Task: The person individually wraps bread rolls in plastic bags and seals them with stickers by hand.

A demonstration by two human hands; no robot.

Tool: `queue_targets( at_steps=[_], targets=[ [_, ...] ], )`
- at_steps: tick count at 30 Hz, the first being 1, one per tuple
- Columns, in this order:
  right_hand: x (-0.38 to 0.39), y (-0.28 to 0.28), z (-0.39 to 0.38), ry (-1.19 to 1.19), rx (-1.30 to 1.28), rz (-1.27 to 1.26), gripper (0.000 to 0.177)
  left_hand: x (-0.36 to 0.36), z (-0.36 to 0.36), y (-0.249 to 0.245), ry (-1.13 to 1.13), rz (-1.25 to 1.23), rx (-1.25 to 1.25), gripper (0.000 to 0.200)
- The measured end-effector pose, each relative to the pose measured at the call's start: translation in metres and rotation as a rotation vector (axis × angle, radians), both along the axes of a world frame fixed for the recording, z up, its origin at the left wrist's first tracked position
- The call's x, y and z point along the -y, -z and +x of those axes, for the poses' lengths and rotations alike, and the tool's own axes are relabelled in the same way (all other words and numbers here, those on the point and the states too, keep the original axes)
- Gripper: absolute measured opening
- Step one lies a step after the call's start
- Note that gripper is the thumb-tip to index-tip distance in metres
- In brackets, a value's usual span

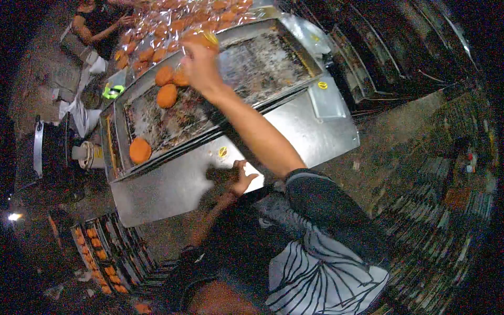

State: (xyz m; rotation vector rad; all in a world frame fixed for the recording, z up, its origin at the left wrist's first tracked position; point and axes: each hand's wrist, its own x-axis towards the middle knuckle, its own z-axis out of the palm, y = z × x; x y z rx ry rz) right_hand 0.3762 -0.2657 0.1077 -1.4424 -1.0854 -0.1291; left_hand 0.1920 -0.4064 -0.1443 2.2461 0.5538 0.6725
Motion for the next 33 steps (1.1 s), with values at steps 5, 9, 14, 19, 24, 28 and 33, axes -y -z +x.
queue_targets(
  at_steps=[5,9,14,19,24,28,33],
  targets=[
    [0.141,0.095,-0.049,-0.414,-0.246,-0.835,0.044,-0.046,-0.012,0.023,0.397,-0.630,-0.246,0.021],
    [0.217,0.161,-0.073,-0.663,-0.370,-0.741,0.019,-0.057,-0.011,-0.086,0.186,-0.819,-0.221,0.021],
    [0.229,0.165,-0.070,-0.514,-0.294,-0.956,0.020,-0.047,0.006,-0.085,0.270,-0.671,-0.254,0.026],
    [0.216,0.138,-0.106,-0.155,-0.707,-0.716,0.023,-0.050,0.008,-0.106,-0.003,-0.712,-0.031,0.024],
    [0.166,0.124,-0.114,-0.077,-0.227,-0.612,0.021,-0.082,-0.022,-0.149,-0.035,-0.765,0.002,0.015],
    [0.117,0.072,-0.126,-0.518,-1.050,-0.955,0.032,-0.091,-0.043,-0.147,-0.274,-0.556,0.323,0.008],
    [0.013,0.053,-0.163,-0.774,-1.449,0.129,0.055,-0.128,-0.078,-0.157,-0.416,-0.850,0.739,0.022]
  ],
)
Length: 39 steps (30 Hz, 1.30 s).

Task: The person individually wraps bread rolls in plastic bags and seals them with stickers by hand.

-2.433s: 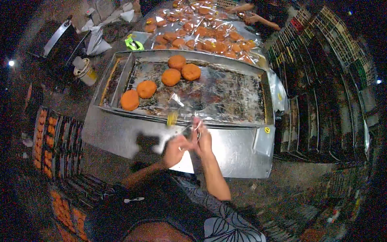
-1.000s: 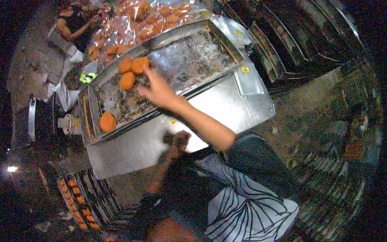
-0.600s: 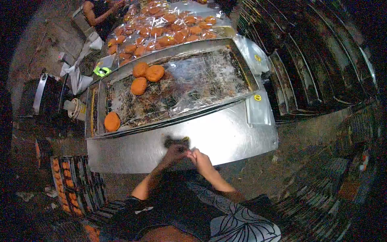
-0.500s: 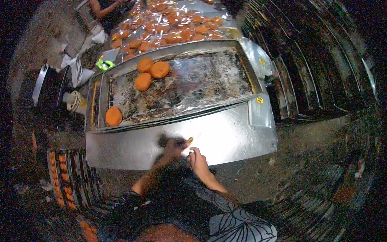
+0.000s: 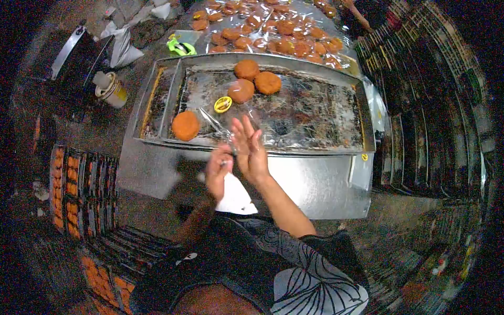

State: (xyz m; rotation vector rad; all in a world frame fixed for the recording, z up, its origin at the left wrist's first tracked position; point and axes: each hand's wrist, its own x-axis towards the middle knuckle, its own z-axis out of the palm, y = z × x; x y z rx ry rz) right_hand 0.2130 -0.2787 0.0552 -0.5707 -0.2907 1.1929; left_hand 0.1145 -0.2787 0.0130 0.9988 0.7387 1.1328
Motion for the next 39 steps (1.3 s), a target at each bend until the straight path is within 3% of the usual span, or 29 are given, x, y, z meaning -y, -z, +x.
queue_targets(
  at_steps=[1,3,4,5,6,8,9,10,11,12,15,17,18,19,20,21,23,25,27,29,30,33,34,39],
  targets=[
    [-0.009,0.005,-0.019,-0.094,-0.207,0.115,0.051,-0.015,-0.008,-0.007,-0.081,-0.228,0.209,0.029],
    [-0.022,0.037,-0.049,-0.535,-0.301,-0.217,0.048,-0.057,-0.056,0.040,0.112,-0.329,0.613,0.041],
    [-0.039,0.061,-0.048,-0.643,0.350,-0.073,0.046,-0.077,-0.082,0.056,0.178,-0.367,0.740,0.045],
    [-0.062,0.076,-0.041,-0.698,1.000,0.084,0.045,-0.091,-0.103,0.055,-0.032,-0.344,0.649,0.047],
    [-0.092,0.042,-0.028,-0.660,1.633,0.202,0.056,-0.099,-0.116,0.054,-0.242,-0.316,0.558,0.049],
    [-0.149,0.055,-0.020,-0.182,2.544,0.606,0.067,-0.105,-0.130,0.022,-0.331,-0.338,0.549,0.043],
    [-0.176,0.072,-0.021,-0.378,2.554,0.752,0.070,-0.108,-0.137,0.011,-0.417,-0.364,0.547,0.037],
    [-0.189,0.076,-0.024,-0.551,2.343,0.693,0.070,-0.111,-0.146,0.007,-0.327,-0.376,0.706,0.031],
    [-0.195,0.081,-0.030,-0.706,2.121,0.636,0.071,-0.113,-0.154,0.003,-0.328,-0.383,0.690,0.031],
    [-0.193,0.089,-0.036,-0.706,2.109,0.630,0.071,-0.117,-0.162,-0.002,-0.377,-0.406,0.692,0.032],
    [-0.144,0.078,-0.051,-0.238,1.653,-0.042,0.066,-0.133,-0.179,0.003,-0.414,-0.421,0.779,0.038],
    [-0.091,0.029,-0.065,0.208,1.817,0.038,0.066,-0.140,-0.171,0.006,-0.470,-0.406,0.843,0.035],
    [-0.076,0.010,-0.068,0.200,1.917,0.043,0.066,-0.139,-0.161,0.011,-0.307,-0.286,0.886,0.047],
    [-0.067,-0.001,-0.070,0.197,2.017,0.035,0.066,-0.135,-0.141,0.003,-0.268,-0.302,0.888,0.047],
    [-0.066,-0.007,-0.067,0.383,2.122,0.093,0.066,-0.125,-0.114,-0.012,-0.244,-0.255,0.729,0.055],
    [-0.059,-0.017,-0.061,0.449,2.047,0.052,0.065,-0.116,-0.090,-0.020,-0.215,-0.200,0.574,0.063],
    [-0.043,-0.027,-0.040,0.459,1.982,-0.071,0.063,-0.109,-0.062,-0.021,-0.112,-0.182,0.622,0.071],
    [-0.006,-0.028,-0.020,0.361,2.054,0.013,0.064,-0.097,-0.037,-0.040,0.046,-0.189,0.394,0.065],
    [0.014,-0.032,-0.001,0.390,2.029,-0.015,0.065,-0.071,-0.005,-0.051,0.083,-0.252,0.363,0.066],
    [0.021,-0.029,0.012,0.715,1.926,-0.345,0.064,-0.043,0.032,-0.051,0.010,-0.049,0.405,0.069],
    [0.025,-0.026,0.017,0.811,1.891,-0.358,0.058,-0.034,0.048,-0.056,-0.065,-0.099,0.434,0.070],
    [0.068,-0.008,0.034,0.907,1.857,-0.324,0.057,-0.029,0.074,-0.064,-0.011,-0.176,0.388,0.067],
    [0.080,-0.008,0.044,0.955,1.895,-0.319,0.057,-0.024,0.079,-0.066,0.013,-0.074,0.264,0.064],
    [0.093,-0.010,0.091,1.012,1.749,-0.404,0.049,0.032,0.129,-0.070,0.049,0.027,0.265,0.060]
  ],
)
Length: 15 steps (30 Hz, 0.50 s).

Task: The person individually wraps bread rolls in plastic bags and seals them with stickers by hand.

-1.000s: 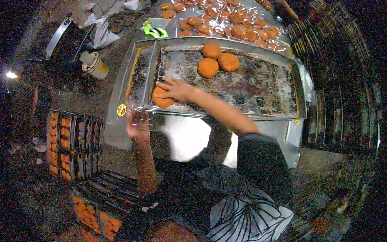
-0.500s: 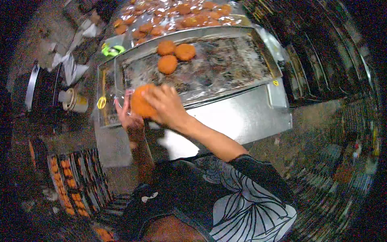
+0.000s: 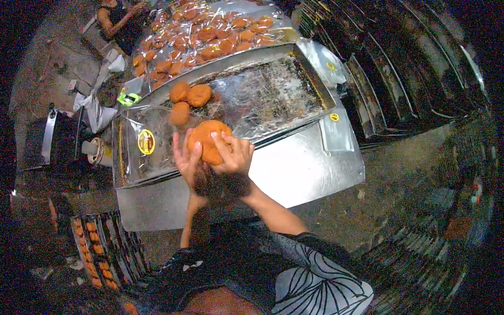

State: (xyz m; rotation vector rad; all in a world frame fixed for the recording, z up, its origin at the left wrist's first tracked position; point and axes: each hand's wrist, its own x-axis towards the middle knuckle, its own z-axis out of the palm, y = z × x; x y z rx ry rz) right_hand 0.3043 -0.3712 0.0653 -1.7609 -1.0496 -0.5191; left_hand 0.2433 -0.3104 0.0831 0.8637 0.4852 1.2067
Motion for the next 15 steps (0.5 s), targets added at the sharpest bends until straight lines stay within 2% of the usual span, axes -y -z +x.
queue_targets(
  at_steps=[2,3,4,6,7,8,11,12,14,15],
  targets=[
    [0.007,0.014,0.009,-0.017,-0.026,-0.084,0.046,-0.003,0.015,-0.004,0.032,-0.046,-0.144,0.058],
    [0.017,0.024,0.014,-0.107,0.012,-0.039,0.048,-0.009,0.018,0.010,0.126,-0.110,-0.190,0.050],
    [0.020,0.029,0.017,-0.115,0.004,-0.029,0.048,-0.003,0.021,0.009,0.115,-0.102,-0.199,0.050],
    [0.025,0.034,0.024,-0.002,0.047,0.028,0.050,0.023,0.028,0.002,0.149,-0.083,-0.262,0.049],
    [0.024,0.026,0.033,-0.026,0.030,0.020,0.055,0.035,0.034,-0.010,0.168,-0.245,-0.251,0.053],
    [0.025,0.019,0.036,-0.019,0.027,0.020,0.055,0.038,0.036,-0.007,0.174,-0.245,-0.255,0.053],
    [0.022,0.012,0.040,-0.100,-0.090,0.025,0.053,0.026,0.042,-0.005,0.335,-0.460,-0.073,0.052],
    [0.029,0.014,0.037,-0.088,-0.087,0.039,0.053,0.023,0.039,-0.005,0.347,-0.446,-0.076,0.052],
    [0.042,0.011,0.032,-0.165,-0.083,-0.068,0.049,0.022,0.035,0.003,0.378,-0.248,0.054,0.052],
    [0.038,0.010,0.034,-0.178,-0.100,-0.025,0.053,0.027,0.037,0.008,0.381,-0.220,0.049,0.056]
  ],
)
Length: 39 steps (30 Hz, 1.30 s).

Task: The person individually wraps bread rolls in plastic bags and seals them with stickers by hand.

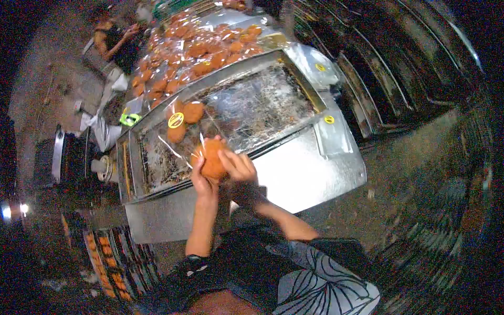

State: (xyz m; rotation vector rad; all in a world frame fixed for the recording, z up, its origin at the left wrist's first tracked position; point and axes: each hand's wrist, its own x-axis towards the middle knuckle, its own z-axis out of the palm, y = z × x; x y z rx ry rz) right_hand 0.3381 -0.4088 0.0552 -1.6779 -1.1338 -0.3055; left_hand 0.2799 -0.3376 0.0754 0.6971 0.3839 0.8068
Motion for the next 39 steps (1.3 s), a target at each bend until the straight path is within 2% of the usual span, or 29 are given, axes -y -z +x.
queue_targets(
  at_steps=[1,3,4,5,7,9,10,11,12,13,14,15,17,19,20,21,22,23,25,29,31,32,33,35,36,37,38,39],
  targets=[
    [-0.010,-0.006,-0.002,0.036,-0.005,-0.007,0.053,0.004,-0.001,0.001,0.036,-0.007,-0.005,0.056],
    [-0.027,-0.014,-0.003,-0.037,-0.017,0.086,0.053,0.006,-0.003,0.002,-0.137,-0.333,-0.028,0.055],
    [-0.020,-0.008,-0.006,-0.133,-0.112,0.101,0.050,-0.001,-0.012,0.002,-0.026,-0.380,0.019,0.051],
    [-0.014,0.000,-0.011,-0.087,-0.110,0.106,0.050,-0.008,-0.020,0.002,0.087,-0.424,0.058,0.048],
    [-0.003,0.011,-0.018,0.049,-0.659,0.242,0.046,-0.003,-0.037,0.035,0.242,-0.271,-0.084,0.040],
    [-0.002,0.027,0.021,-0.091,-0.392,-0.145,0.020,0.023,-0.048,0.036,0.256,0.006,-0.370,0.032],
    [-0.002,0.013,0.041,-0.080,-0.387,-0.216,0.015,0.024,-0.055,0.041,0.397,0.015,-0.356,0.030],
    [-0.015,0.004,0.066,-0.029,-0.193,-0.030,0.019,0.029,-0.061,0.040,0.466,0.051,-0.399,0.030],
    [-0.031,-0.027,0.073,-0.039,-0.446,-0.032,0.019,0.031,-0.061,0.041,0.478,0.070,-0.406,0.030],
    [-0.047,-0.052,0.076,0.038,-0.348,-0.018,0.018,0.036,-0.059,0.043,0.487,0.079,-0.408,0.031],
    [-0.092,-0.047,0.087,0.044,-0.001,0.271,0.015,0.040,-0.053,0.040,0.511,0.100,-0.411,0.032],
    [-0.096,-0.045,0.090,0.059,-0.001,0.263,0.015,0.041,-0.045,0.034,0.529,0.120,-0.411,0.032],
    [-0.095,-0.044,0.094,-0.039,0.332,0.383,0.013,0.041,-0.037,0.025,0.595,0.223,-0.399,0.036],
    [-0.025,-0.008,0.127,0.105,0.138,0.073,0.015,0.035,-0.041,0.024,0.567,0.290,-0.382,0.038],
    [0.009,0.031,0.173,0.357,0.146,-0.411,0.018,0.031,-0.044,0.029,0.518,0.246,-0.405,0.038],
    [0.058,0.070,0.207,0.510,0.073,0.106,0.020,0.027,-0.049,0.038,0.465,0.193,-0.429,0.039],
    [0.110,0.103,0.243,0.726,-0.291,-0.533,0.024,0.024,-0.050,0.048,0.407,0.148,-0.461,0.038],
    [0.139,0.144,0.261,1.112,-0.197,-0.612,0.039,0.024,-0.047,0.057,0.363,0.110,-0.508,0.037],
    [0.163,0.130,0.267,1.018,-0.553,-0.809,0.064,0.028,-0.035,0.068,0.408,0.033,-0.532,0.036],
    [0.159,0.144,0.285,1.034,-0.698,-0.907,0.071,0.040,-0.019,0.078,0.461,-0.023,-0.561,0.036],
    [0.162,0.138,0.282,0.972,-0.750,-0.946,0.061,0.042,-0.018,0.081,0.425,-0.024,-0.602,0.034],
    [0.160,0.141,0.276,1.050,-0.635,-0.896,0.050,0.042,-0.016,0.078,0.414,-0.043,-0.611,0.032],
    [0.161,0.154,0.280,1.027,-0.620,-0.905,0.050,0.042,-0.015,0.076,0.389,-0.054,-0.609,0.032],
    [0.170,0.188,0.280,0.863,-0.733,-0.564,0.047,0.041,-0.018,0.072,0.382,-0.045,-0.622,0.032],
    [0.177,0.185,0.268,0.652,-0.681,-0.487,0.041,0.046,-0.014,0.060,0.363,0.039,-0.673,0.030],
    [0.184,0.201,0.253,0.431,-0.921,-0.242,0.034,0.042,-0.021,0.071,0.425,0.226,-0.738,0.022],
    [0.185,0.178,0.220,0.363,-0.947,-0.249,0.028,0.043,-0.022,0.060,0.476,0.571,-0.886,0.015],
    [0.184,0.146,0.182,0.312,-1.074,-0.285,0.027,0.044,-0.025,0.066,0.539,0.579,-0.872,0.011]
  ],
)
